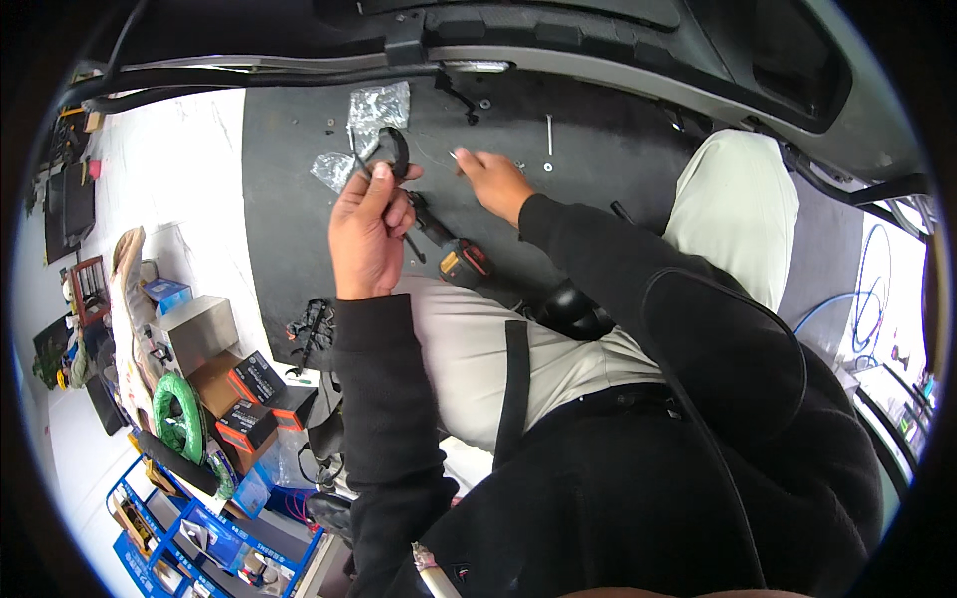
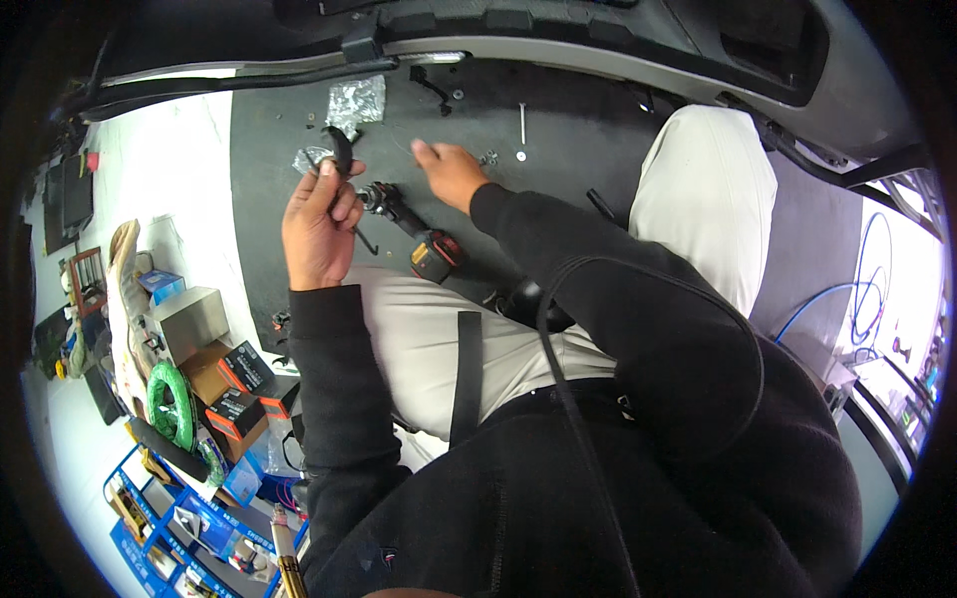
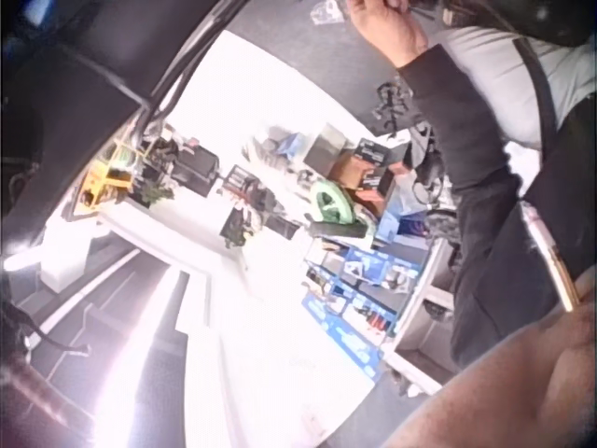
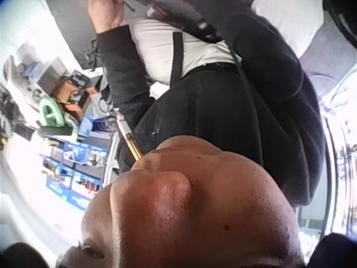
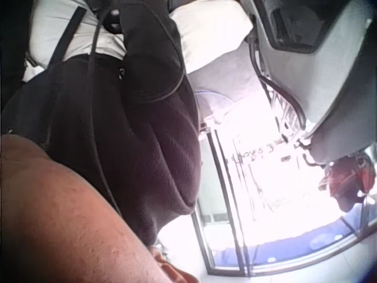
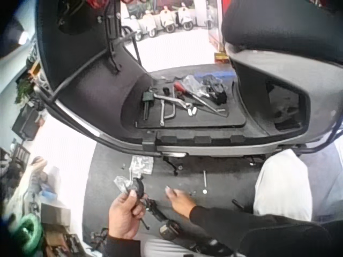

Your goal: The person works on a scooter in a workshop, using a power drill to remove screws and then cutting and fitting a textured rubber pad onto the scooter's side panel. They repeatedly trim the pad with scissors and press it into place.

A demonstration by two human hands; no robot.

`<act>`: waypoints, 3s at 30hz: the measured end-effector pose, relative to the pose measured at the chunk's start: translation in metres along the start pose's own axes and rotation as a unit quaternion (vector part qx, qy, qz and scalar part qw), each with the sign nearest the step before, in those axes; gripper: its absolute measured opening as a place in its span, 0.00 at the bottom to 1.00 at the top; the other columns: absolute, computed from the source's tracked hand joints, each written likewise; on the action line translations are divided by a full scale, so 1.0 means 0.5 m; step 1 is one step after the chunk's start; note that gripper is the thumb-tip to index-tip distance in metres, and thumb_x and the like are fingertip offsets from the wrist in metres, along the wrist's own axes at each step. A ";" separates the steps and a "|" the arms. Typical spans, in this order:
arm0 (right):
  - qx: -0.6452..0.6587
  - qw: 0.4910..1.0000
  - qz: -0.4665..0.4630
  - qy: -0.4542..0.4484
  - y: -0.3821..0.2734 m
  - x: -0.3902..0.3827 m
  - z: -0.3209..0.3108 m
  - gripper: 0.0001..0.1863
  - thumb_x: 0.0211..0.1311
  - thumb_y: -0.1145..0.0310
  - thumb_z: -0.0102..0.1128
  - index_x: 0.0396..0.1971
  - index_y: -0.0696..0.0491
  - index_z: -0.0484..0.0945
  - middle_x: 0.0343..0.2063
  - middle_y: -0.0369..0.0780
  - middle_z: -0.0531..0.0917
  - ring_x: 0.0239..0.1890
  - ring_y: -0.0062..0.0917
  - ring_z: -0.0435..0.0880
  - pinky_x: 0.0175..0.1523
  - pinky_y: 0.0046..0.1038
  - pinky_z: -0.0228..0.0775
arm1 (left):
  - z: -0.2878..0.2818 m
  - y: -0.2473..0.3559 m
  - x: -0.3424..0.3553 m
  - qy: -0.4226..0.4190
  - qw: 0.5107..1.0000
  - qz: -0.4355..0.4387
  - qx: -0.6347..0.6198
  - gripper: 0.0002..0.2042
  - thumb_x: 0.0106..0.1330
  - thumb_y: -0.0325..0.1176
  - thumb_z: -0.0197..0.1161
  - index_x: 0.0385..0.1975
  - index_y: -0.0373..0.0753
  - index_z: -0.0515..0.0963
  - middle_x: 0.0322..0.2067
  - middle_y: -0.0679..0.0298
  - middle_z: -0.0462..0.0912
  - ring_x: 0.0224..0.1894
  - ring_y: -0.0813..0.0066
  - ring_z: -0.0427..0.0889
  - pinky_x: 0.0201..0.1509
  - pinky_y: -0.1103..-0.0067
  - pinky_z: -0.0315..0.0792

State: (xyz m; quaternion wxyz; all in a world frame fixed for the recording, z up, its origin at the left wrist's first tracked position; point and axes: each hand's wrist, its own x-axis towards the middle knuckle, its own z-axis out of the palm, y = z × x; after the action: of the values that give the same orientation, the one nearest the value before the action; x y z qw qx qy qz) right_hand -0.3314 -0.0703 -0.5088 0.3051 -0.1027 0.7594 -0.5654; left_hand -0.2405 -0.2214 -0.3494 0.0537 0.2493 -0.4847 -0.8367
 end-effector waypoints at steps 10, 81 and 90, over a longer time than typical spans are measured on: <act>-0.159 0.975 -0.134 -0.074 -0.285 -0.136 -0.240 0.26 0.75 0.47 0.56 0.51 0.58 0.83 0.39 0.53 0.89 0.45 0.48 0.88 0.52 0.43 0.79 | 0.033 -0.027 0.063 0.023 0.998 0.017 0.047 0.08 0.80 0.36 0.58 0.43 0.37 0.75 0.38 0.61 0.86 0.24 0.86 0.67 0.26 0.85 0.61; -0.390 0.905 -0.144 -0.092 -0.284 -0.093 -0.417 0.19 0.77 0.57 0.52 0.46 0.57 0.84 0.33 0.50 0.88 0.41 0.47 0.88 0.50 0.45 0.79 | 0.240 -0.189 0.076 -0.269 0.771 -0.058 0.574 0.25 0.71 0.41 0.67 0.61 0.31 0.77 0.47 0.48 0.86 0.46 0.60 0.86 0.52 0.68 0.78; -0.404 0.903 -0.108 -0.102 -0.303 -0.100 -0.415 0.21 0.79 0.55 0.51 0.52 0.58 0.82 0.37 0.50 0.89 0.44 0.44 0.89 0.52 0.45 0.79 | 0.269 -0.445 -0.024 -0.493 0.436 -0.105 0.746 0.42 0.63 0.43 0.71 0.75 0.35 0.59 0.64 0.35 0.74 0.62 0.44 0.80 0.66 0.61 0.74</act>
State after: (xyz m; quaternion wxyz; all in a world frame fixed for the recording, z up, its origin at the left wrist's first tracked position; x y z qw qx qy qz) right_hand -0.4409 0.0685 -0.3156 0.2505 -0.3557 0.8716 -0.2260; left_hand -0.2592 0.0048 -0.4771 -0.4891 -0.2135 -0.8354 -0.1315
